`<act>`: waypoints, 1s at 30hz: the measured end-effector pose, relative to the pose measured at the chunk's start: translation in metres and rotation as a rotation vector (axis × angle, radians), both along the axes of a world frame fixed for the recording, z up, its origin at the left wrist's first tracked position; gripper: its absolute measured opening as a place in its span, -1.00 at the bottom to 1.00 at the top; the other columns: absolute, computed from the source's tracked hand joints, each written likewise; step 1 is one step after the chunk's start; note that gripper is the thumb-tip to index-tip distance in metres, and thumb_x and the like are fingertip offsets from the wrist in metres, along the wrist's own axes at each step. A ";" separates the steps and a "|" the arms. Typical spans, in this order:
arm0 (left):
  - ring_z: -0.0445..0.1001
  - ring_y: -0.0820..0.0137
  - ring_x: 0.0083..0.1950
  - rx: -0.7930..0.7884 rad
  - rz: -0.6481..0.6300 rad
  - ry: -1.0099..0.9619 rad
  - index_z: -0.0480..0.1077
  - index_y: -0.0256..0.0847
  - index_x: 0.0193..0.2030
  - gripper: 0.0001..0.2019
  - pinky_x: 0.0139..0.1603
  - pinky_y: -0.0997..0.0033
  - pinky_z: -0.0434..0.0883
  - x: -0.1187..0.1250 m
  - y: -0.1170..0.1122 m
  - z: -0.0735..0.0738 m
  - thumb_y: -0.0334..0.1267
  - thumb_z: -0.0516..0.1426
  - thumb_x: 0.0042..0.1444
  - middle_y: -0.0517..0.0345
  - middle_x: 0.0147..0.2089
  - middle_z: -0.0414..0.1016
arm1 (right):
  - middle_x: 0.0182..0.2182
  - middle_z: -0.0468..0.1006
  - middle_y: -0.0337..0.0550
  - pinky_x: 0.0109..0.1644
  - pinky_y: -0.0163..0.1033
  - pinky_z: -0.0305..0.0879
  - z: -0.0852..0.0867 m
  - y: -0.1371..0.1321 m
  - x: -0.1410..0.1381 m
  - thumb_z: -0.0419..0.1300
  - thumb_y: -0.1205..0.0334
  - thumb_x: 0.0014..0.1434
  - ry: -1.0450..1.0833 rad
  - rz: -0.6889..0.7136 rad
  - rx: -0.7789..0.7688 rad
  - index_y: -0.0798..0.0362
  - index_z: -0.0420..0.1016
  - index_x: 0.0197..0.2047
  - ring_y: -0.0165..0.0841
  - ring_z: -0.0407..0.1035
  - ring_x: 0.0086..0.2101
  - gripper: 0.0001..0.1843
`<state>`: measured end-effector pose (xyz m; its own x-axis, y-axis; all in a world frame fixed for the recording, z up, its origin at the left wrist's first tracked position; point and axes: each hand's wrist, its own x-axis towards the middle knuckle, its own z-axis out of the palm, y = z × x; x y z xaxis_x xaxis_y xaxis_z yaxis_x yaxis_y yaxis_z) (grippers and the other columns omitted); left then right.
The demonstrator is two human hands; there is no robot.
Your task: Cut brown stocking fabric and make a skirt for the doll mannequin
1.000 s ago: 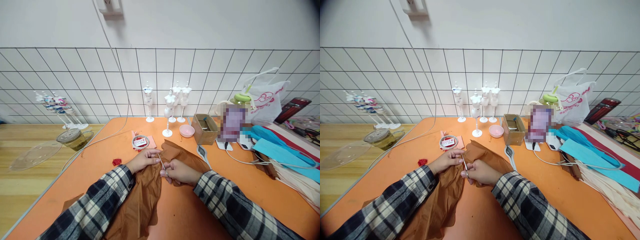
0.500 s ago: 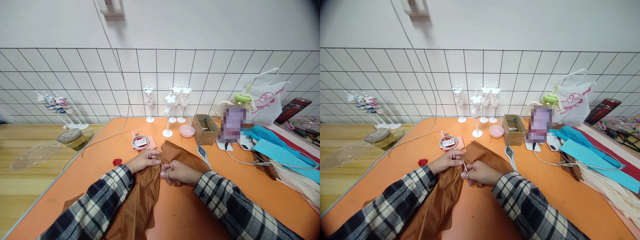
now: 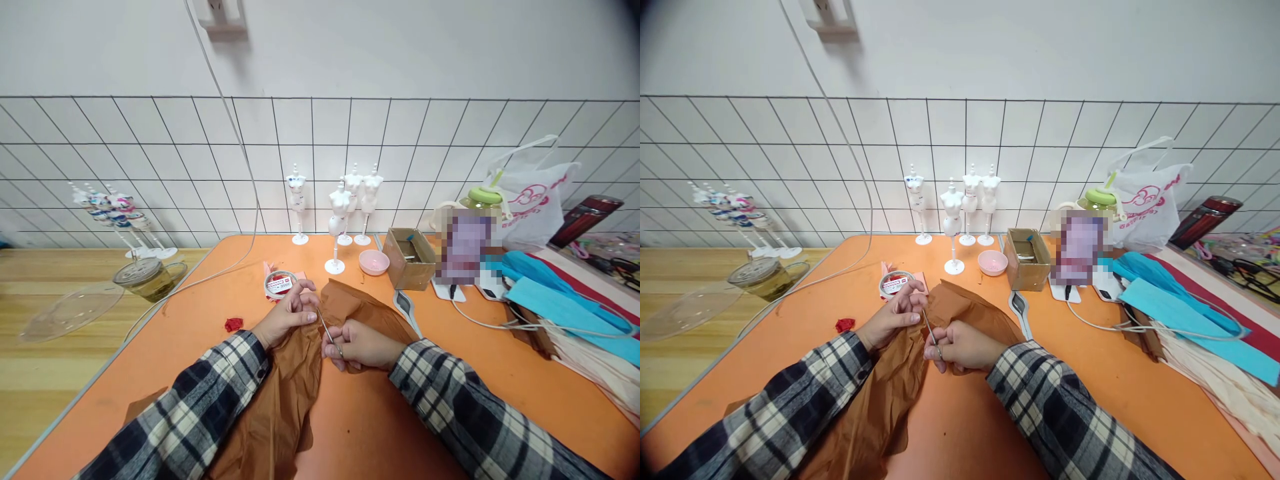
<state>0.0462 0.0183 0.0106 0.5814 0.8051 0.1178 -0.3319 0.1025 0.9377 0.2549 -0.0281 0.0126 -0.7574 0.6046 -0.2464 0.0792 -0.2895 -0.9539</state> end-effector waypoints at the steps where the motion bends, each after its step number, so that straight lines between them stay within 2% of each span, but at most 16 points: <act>1: 0.40 0.53 -0.35 0.008 0.012 -0.015 0.25 -0.08 -0.03 -0.52 -0.32 0.54 0.26 0.000 0.000 0.001 -0.33 0.35 -0.05 0.26 -0.25 0.40 | -0.63 0.40 -0.39 -0.68 -0.45 -0.08 0.000 0.000 0.000 0.28 -0.01 0.08 0.006 0.005 -0.001 0.11 0.35 -0.30 -0.62 0.01 -0.74 -0.65; 4: 0.40 0.46 -0.27 0.034 0.010 0.029 0.34 -0.15 -0.10 -0.59 -0.26 0.50 0.27 -0.002 0.000 0.003 -0.27 0.36 -0.07 0.20 -0.25 0.40 | -0.63 0.40 -0.38 -0.68 -0.45 -0.06 -0.001 0.001 0.001 0.29 -0.02 0.08 0.022 0.007 -0.009 0.11 0.37 -0.29 -0.62 0.01 -0.74 -0.64; 8: 0.36 0.39 -0.16 0.095 -0.014 0.205 0.47 -0.22 -0.09 -0.57 -0.18 0.47 0.26 -0.004 -0.001 0.004 -0.23 0.39 -0.15 0.14 -0.19 0.42 | -0.62 0.41 -0.36 -0.68 -0.45 -0.07 -0.002 0.002 0.003 0.30 -0.03 0.07 0.029 0.047 -0.002 0.12 0.39 -0.26 -0.61 0.03 -0.73 -0.62; 13: 0.31 0.46 -0.32 0.135 -0.050 0.344 0.48 -0.27 -0.31 -0.69 -0.27 0.49 0.24 -0.004 0.002 0.003 -0.17 0.39 -0.15 0.22 -0.36 0.41 | -0.59 0.42 -0.34 -0.65 -0.47 -0.06 -0.001 0.004 0.006 0.28 -0.07 0.10 0.020 0.143 0.054 0.15 0.44 -0.21 -0.61 0.07 -0.69 -0.58; 16: 0.29 0.50 -0.41 0.127 -0.084 0.361 0.44 -0.30 -0.43 -0.69 -0.33 0.50 0.23 -0.003 0.004 0.003 -0.12 0.38 -0.14 0.26 -0.47 0.39 | -0.56 0.43 -0.30 -0.64 -0.46 -0.10 0.001 0.005 0.007 0.24 -0.14 0.12 0.044 0.178 0.096 0.17 0.47 -0.17 -0.62 0.04 -0.68 -0.51; 19: 0.30 0.50 -0.43 0.124 -0.107 0.374 0.44 -0.32 -0.50 -0.68 -0.35 0.51 0.23 -0.002 0.004 0.005 -0.11 0.39 -0.16 0.25 -0.49 0.41 | -0.52 0.44 -0.25 -0.64 -0.44 -0.14 0.003 0.005 0.009 0.20 -0.23 0.12 0.080 0.185 0.107 0.19 0.49 -0.17 -0.62 0.01 -0.67 -0.43; 25: 0.34 0.50 -0.41 0.071 -0.014 0.323 0.56 -0.27 -0.30 -0.65 -0.33 0.51 0.26 -0.005 0.001 0.000 -0.05 0.38 -0.14 0.22 -0.41 0.50 | -0.47 0.43 -0.25 -0.63 -0.44 -0.14 0.006 0.002 0.008 0.24 -0.22 0.09 0.098 0.173 0.078 0.17 0.45 -0.16 -0.63 0.00 -0.65 -0.44; 30: 0.40 0.46 -0.40 0.060 -0.055 0.330 0.56 -0.31 -0.44 -0.67 -0.28 0.47 0.30 -0.006 0.004 -0.005 -0.04 0.39 -0.17 0.14 -0.42 0.54 | -0.45 0.41 -0.29 -0.61 -0.46 -0.09 0.005 -0.001 0.003 0.29 -0.19 0.05 0.073 0.134 0.067 0.14 0.43 -0.13 -0.64 0.03 -0.64 -0.45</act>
